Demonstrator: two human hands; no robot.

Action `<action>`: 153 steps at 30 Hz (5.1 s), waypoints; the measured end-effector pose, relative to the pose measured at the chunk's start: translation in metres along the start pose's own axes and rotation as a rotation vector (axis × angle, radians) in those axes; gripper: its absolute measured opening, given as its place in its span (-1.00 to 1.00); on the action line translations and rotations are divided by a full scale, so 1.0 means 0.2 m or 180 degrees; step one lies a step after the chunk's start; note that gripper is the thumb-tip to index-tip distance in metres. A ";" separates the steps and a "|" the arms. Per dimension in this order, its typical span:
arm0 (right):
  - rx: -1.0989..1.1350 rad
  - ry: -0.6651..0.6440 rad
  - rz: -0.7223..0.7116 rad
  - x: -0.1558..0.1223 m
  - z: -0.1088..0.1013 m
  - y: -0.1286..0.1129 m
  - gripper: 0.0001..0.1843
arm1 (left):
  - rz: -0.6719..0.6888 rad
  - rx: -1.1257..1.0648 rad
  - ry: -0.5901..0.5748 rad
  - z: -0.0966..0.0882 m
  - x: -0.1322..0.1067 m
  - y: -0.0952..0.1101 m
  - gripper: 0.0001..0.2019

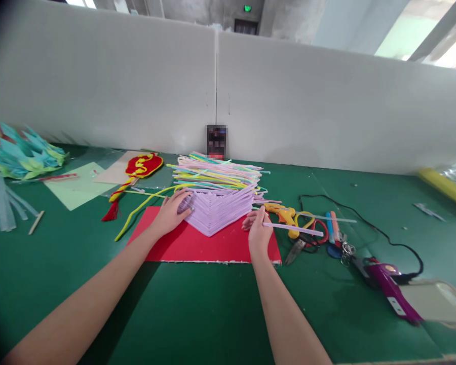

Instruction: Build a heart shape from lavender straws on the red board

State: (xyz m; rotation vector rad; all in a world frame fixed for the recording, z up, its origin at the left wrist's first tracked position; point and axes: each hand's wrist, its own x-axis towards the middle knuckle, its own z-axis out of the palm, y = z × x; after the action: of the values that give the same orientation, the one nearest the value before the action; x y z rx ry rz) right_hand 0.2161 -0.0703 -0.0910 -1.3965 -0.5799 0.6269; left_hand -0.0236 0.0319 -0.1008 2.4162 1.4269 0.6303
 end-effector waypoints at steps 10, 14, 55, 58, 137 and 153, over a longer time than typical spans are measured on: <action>-0.0046 0.0006 0.0065 -0.05 -0.04 0.00 -0.40 | 0.0172 -0.0335 0.0013 0.00 -0.03 0.00 -0.52; -0.0017 0.0025 0.0108 -0.05 -0.04 0.00 -0.40 | 0.0312 -0.0461 0.0018 0.00 -0.02 -0.01 -0.51; -0.1318 -0.0901 -0.1663 -0.03 -0.01 0.04 -0.80 | 0.1262 0.0289 -0.0895 -0.02 -0.04 0.09 -0.39; -0.1383 -0.0993 -0.1535 -0.01 -0.03 0.08 -0.72 | 0.1224 0.0347 -0.0838 -0.03 -0.05 0.11 -0.42; -0.2949 -0.0696 -0.1607 -0.02 -0.12 -0.02 -0.64 | 0.1464 0.0431 -0.0813 0.10 -0.21 0.46 -0.39; -0.2680 -0.0885 -0.2055 -0.06 -0.06 0.00 -0.73 | 0.1427 0.0406 -0.0907 0.08 -0.22 0.46 -0.42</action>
State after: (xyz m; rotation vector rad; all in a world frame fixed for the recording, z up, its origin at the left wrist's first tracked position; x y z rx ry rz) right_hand 0.2162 -0.0883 -0.0920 -1.7540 -1.5641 0.0196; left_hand 0.0364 -0.0507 -0.0845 2.8134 0.8423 0.2678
